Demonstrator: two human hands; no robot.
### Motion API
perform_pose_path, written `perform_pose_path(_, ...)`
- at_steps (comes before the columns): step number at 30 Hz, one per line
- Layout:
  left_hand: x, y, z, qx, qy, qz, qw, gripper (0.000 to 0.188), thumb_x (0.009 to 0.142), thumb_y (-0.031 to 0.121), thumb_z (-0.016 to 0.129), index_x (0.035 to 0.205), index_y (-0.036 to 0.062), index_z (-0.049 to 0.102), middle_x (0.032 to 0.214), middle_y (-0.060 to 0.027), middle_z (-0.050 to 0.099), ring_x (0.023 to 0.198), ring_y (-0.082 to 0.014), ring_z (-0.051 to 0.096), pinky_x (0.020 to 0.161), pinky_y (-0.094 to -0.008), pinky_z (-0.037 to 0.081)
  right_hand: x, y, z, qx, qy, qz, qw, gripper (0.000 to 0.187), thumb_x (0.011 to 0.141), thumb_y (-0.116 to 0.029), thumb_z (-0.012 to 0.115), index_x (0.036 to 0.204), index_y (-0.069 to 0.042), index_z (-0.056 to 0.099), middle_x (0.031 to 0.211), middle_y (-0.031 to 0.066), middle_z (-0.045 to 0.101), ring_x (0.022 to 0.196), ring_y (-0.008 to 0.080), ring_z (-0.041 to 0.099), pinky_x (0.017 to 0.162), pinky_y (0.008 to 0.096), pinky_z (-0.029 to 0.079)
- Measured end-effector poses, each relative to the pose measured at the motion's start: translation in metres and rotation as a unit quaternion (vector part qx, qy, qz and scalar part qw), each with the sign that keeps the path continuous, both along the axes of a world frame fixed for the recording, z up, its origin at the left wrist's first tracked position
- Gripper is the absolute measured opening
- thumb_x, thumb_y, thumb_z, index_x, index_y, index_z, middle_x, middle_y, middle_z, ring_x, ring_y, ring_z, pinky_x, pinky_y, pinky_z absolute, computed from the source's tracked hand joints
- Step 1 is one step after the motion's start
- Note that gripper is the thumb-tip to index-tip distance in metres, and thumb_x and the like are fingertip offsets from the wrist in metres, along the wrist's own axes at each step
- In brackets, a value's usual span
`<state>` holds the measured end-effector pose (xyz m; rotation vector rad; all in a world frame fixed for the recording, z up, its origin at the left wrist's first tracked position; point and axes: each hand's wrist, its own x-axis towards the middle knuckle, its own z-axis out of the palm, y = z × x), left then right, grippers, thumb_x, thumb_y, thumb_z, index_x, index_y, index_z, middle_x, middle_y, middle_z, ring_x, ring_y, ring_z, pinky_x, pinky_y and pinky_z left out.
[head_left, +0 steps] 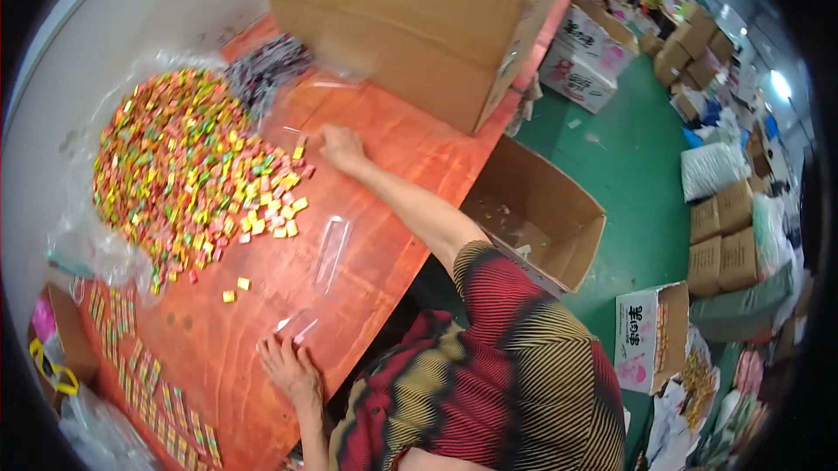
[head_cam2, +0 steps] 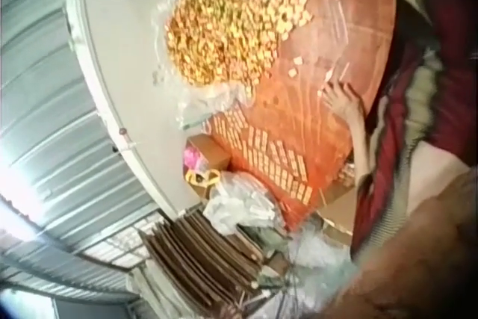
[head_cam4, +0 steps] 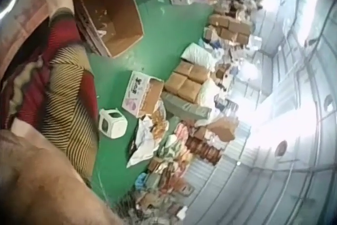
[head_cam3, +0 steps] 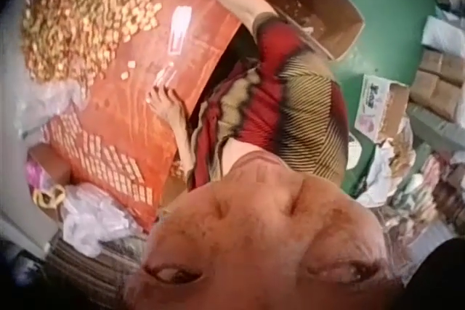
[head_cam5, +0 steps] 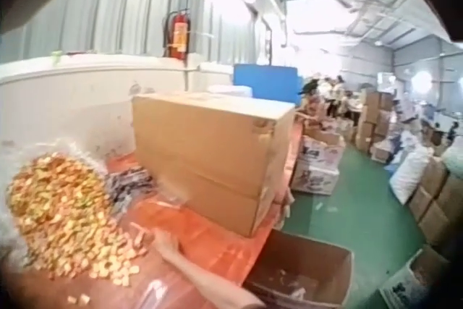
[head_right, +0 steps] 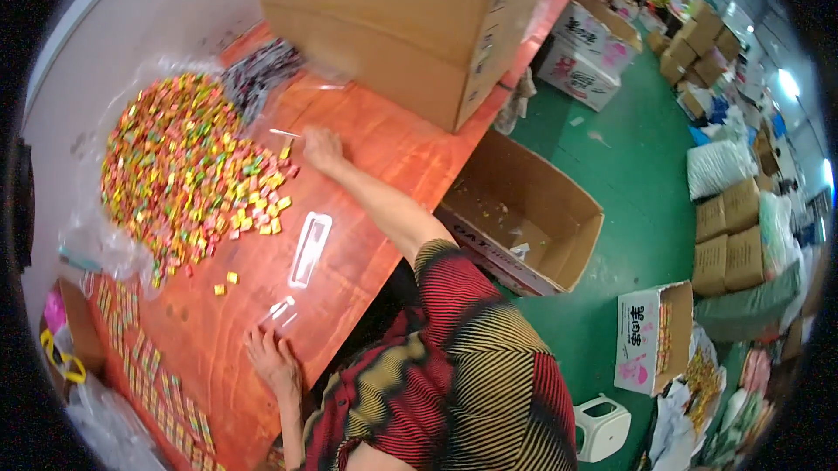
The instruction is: Arranging and sorting small colorful packages into organized rows on a wooden table.
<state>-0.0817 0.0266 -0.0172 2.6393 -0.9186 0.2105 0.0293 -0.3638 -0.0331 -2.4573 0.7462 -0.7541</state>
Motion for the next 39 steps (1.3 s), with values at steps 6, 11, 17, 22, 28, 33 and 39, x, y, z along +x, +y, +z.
perform_pose_path(6, 0.006, 0.011, -0.018, 0.004, -0.060, 0.006, 0.998, 0.021, 0.078, 0.011, 0.055, 0.097, 0.0012, 0.055, 0.122, -0.0184, 0.044, 0.120, -0.0362, 0.034, 0.098, -0.0529, 0.025, -0.078, 0.013, 0.002, -0.186, 0.016, 0.086, 0.979, 0.019, 0.073, -0.012, 0.051, 0.091, -0.011, 0.057, 0.088, 0.0103, 0.057, 0.089, 0.0283, 0.051, 0.075, 0.0411, 0.038)
perform_pose_path(11, 0.008, 0.011, -0.012, 0.011, -0.073, 0.014, 0.997, 0.022, 0.079, 0.014, 0.055, 0.097, 0.0016, 0.055, 0.120, -0.0191, 0.045, 0.118, -0.0375, 0.037, 0.096, -0.0535, 0.027, -0.104, 0.025, -0.017, -0.245, 0.011, 0.169, 0.955, 0.015, 0.074, -0.015, 0.049, 0.082, -0.013, 0.061, 0.087, 0.0081, 0.056, 0.090, 0.0246, 0.051, 0.075, 0.0411, 0.036)
perform_pose_path(17, 0.014, -0.015, 0.013, 0.005, -0.040, -0.006, 0.999, 0.034, 0.083, 0.020, 0.053, 0.113, 0.0037, 0.051, 0.125, -0.0189, 0.042, 0.121, -0.0374, 0.034, 0.100, -0.0486, 0.025, -0.137, 0.036, 0.031, -0.138, 0.008, 0.218, 0.966, 0.027, 0.072, -0.017, 0.056, 0.099, -0.013, 0.061, 0.096, 0.0080, 0.057, 0.095, 0.0261, 0.052, 0.078, 0.0473, 0.035)
perform_pose_path(22, 0.016, -0.015, 0.009, -0.003, -0.038, -0.031, 0.999, 0.031, 0.081, 0.018, 0.055, 0.108, 0.0026, 0.054, 0.124, -0.0186, 0.043, 0.117, -0.0373, 0.038, 0.099, -0.0476, 0.027, -0.130, 0.060, 0.036, -0.130, 0.127, 0.271, 0.945, 0.050, 0.080, -0.032, 0.057, 0.123, -0.012, 0.045, 0.130, 0.0138, 0.039, 0.123, 0.0333, 0.032, 0.100, 0.0565, 0.020)
perform_pose_path(28, 0.009, 0.005, 0.005, -0.023, -0.012, 0.001, 1.000, 0.031, 0.078, 0.017, 0.059, 0.106, 0.0033, 0.057, 0.124, -0.0197, 0.042, 0.118, -0.0379, 0.037, 0.098, -0.0504, 0.027, -0.139, 0.105, 0.030, -0.157, 0.190, 0.278, 0.928, 0.054, 0.078, -0.034, 0.058, 0.124, -0.012, 0.044, 0.130, 0.0147, 0.039, 0.123, 0.0359, 0.030, 0.099, 0.0557, 0.020)
perform_pose_path(33, -0.005, 0.014, 0.008, -0.048, -0.001, 0.012, 0.999, 0.029, 0.078, 0.016, 0.060, 0.103, 0.0028, 0.058, 0.123, -0.0205, 0.043, 0.118, -0.0377, 0.038, 0.098, -0.0503, 0.028, -0.154, 0.120, 0.038, -0.190, 0.151, 0.217, 0.946, 0.047, 0.077, -0.031, 0.059, 0.118, -0.010, 0.050, 0.121, 0.0132, 0.046, 0.118, 0.0356, 0.036, 0.096, 0.0503, 0.027)
perform_pose_path(39, -0.012, 0.018, 0.007, -0.052, -0.022, 0.005, 0.998, 0.026, 0.077, 0.015, 0.061, 0.099, 0.0032, 0.060, 0.120, -0.0207, 0.045, 0.116, -0.0383, 0.039, 0.096, -0.0510, 0.029, -0.149, 0.134, 0.033, -0.177, 0.079, 0.410, 0.891, 0.031, 0.073, -0.018, 0.063, 0.102, -0.009, 0.058, 0.104, 0.0082, 0.053, 0.102, 0.0280, 0.046, 0.085, 0.0407, 0.035)
